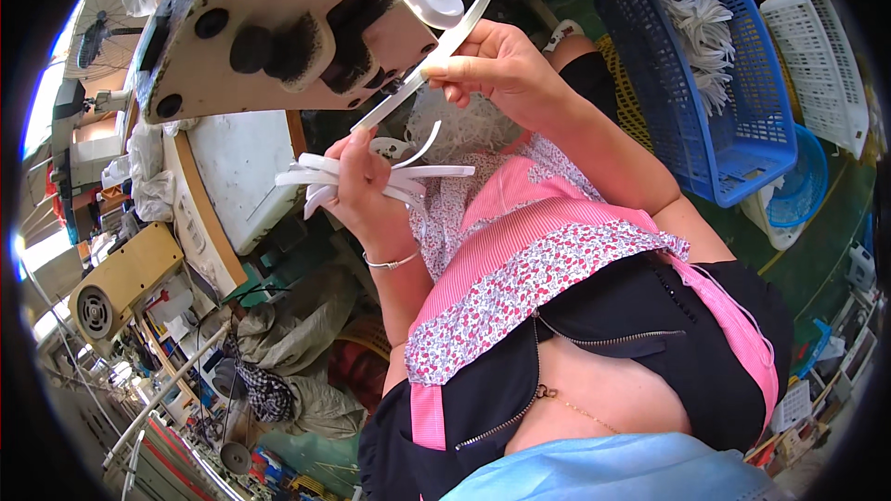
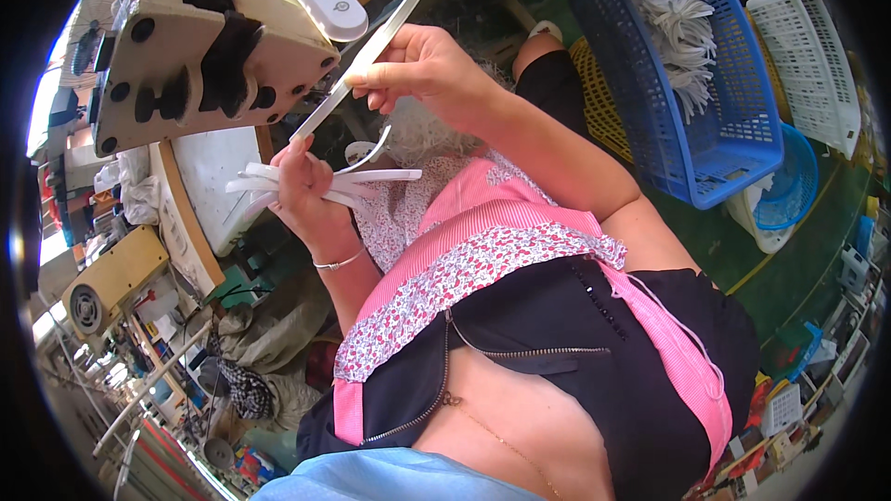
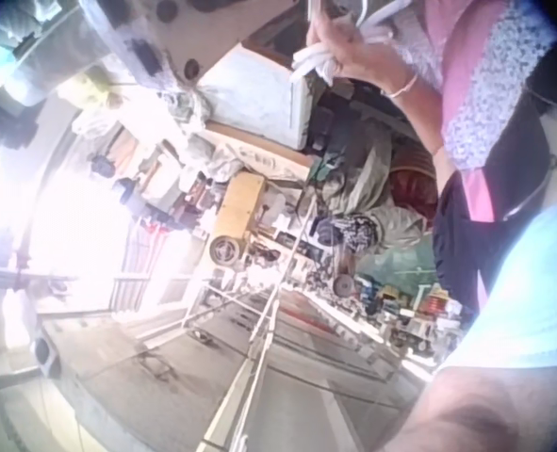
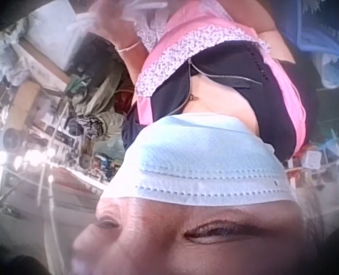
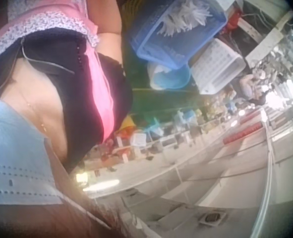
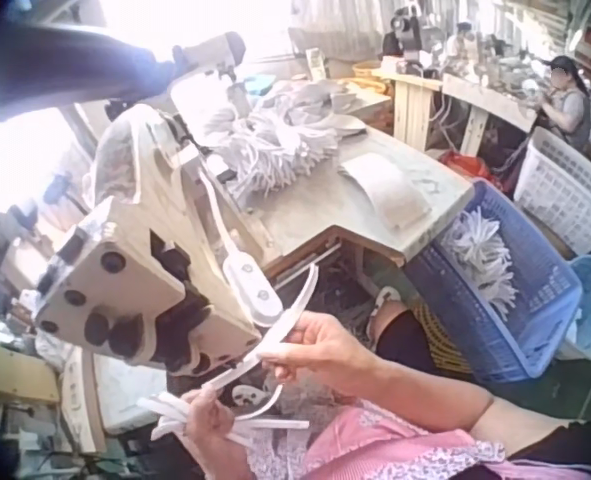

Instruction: Stitching white shoe straps using an industrial sewing machine.

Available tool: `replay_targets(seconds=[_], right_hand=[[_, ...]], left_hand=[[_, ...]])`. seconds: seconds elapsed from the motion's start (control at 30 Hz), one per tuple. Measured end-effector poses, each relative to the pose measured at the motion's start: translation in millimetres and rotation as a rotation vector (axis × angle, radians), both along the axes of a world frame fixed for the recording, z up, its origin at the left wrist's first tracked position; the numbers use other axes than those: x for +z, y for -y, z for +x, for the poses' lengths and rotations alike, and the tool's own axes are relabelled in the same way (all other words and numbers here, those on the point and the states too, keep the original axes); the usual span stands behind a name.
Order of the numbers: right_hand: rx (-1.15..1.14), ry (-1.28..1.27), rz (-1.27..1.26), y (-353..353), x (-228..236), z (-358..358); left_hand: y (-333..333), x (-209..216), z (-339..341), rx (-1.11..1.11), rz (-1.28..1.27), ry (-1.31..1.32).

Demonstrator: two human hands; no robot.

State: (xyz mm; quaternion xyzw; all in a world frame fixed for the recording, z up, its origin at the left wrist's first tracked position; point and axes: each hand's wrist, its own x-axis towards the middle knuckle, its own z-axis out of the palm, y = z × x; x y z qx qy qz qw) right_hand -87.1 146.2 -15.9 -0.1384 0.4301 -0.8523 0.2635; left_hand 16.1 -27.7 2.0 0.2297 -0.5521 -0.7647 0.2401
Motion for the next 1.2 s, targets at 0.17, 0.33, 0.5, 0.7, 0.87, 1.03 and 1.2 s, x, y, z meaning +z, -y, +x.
replay_targets(seconds=[0.17, 0.33, 0.5, 0.7, 0.87, 1.03, 1.2], right_hand=[[0.014, 0.006, 0.024, 3.8, 1.4, 2.9], [-0.045, -0.003, 0.060, 8.8, 7.1, 10.6], [-0.070, 0.006, 0.032, 12.2, 5.0, 14.4], [-0.092, -0.051, 0.063, 11.7, 6.3, 14.2], [-0.100, -0.026, 0.018, 3.9, 1.5, 8.5], [-0.105, -0.059, 0.041, 5.2, 3.7, 9.3], [-0.098, -0.047, 0.082, 8.3, 7.1, 11.7]], left_hand=[[16.0, -0.7, 7.3, 0.012, 0.129, 0.011], [26.3, -13.8, 5.4, -0.198, 0.467, -0.212], [-18.2, -17.4, -7.3, -0.284, 0.197, -0.130], [-32.3, -17.0, -22.0, -0.108, -0.274, -0.101], [-28.1, -13.4, -23.3, -0.103, -0.381, -0.117], [-30.2, -2.6, -21.1, -0.089, -0.184, 0.013], [-22.1, -1.9, -17.8, -0.074, -0.062, -0.002]])
